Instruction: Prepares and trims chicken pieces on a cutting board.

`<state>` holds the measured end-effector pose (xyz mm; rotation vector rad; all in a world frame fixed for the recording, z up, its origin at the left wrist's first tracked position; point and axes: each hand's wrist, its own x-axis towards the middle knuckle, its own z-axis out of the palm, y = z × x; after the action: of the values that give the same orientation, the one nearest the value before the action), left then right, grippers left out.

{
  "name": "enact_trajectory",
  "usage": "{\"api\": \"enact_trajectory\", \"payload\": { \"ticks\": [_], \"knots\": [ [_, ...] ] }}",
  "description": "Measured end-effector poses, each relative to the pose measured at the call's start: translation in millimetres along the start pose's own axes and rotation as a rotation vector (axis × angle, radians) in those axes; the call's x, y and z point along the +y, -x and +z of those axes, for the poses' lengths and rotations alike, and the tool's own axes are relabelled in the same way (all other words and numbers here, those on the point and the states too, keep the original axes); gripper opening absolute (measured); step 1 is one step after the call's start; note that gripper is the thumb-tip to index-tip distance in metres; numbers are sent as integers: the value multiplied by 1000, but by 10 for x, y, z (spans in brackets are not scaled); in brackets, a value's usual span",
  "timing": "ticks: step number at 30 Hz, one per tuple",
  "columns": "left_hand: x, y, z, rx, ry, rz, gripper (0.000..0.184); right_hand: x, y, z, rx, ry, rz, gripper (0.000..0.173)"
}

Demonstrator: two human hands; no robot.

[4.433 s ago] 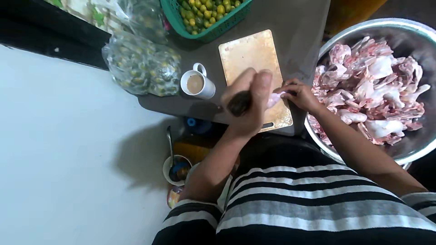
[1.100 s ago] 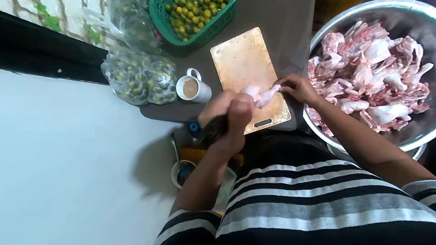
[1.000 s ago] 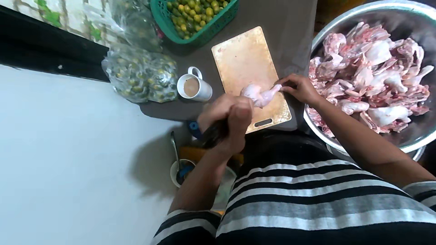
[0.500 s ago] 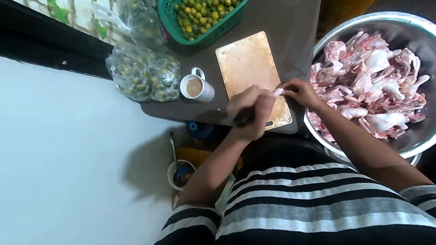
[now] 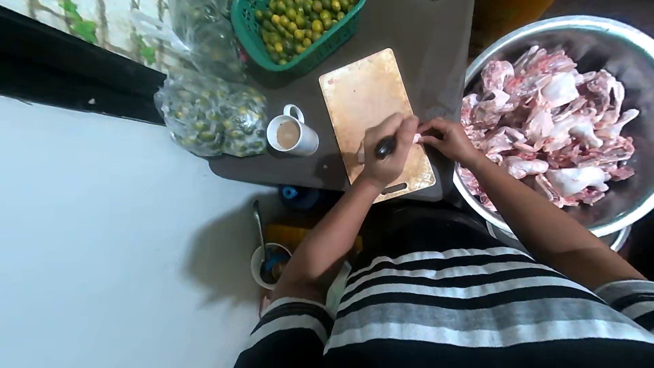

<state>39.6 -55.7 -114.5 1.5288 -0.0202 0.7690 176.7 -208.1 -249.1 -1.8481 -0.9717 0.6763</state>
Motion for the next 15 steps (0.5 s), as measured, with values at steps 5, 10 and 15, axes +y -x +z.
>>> {"api": "enact_trajectory", "payload": {
  "ticks": [5, 10, 15],
  "knots": [
    [41, -55, -39, 15, 57, -60, 38, 4, -5, -9, -3, 3, -8, 22],
    [563, -272, -44, 17, 203, 40, 41, 30, -5, -7, -11, 2, 2, 23],
    [-91, -25, 71, 35, 94, -85, 35, 22, -34, -24, -27, -21, -5, 21]
  ]
}}
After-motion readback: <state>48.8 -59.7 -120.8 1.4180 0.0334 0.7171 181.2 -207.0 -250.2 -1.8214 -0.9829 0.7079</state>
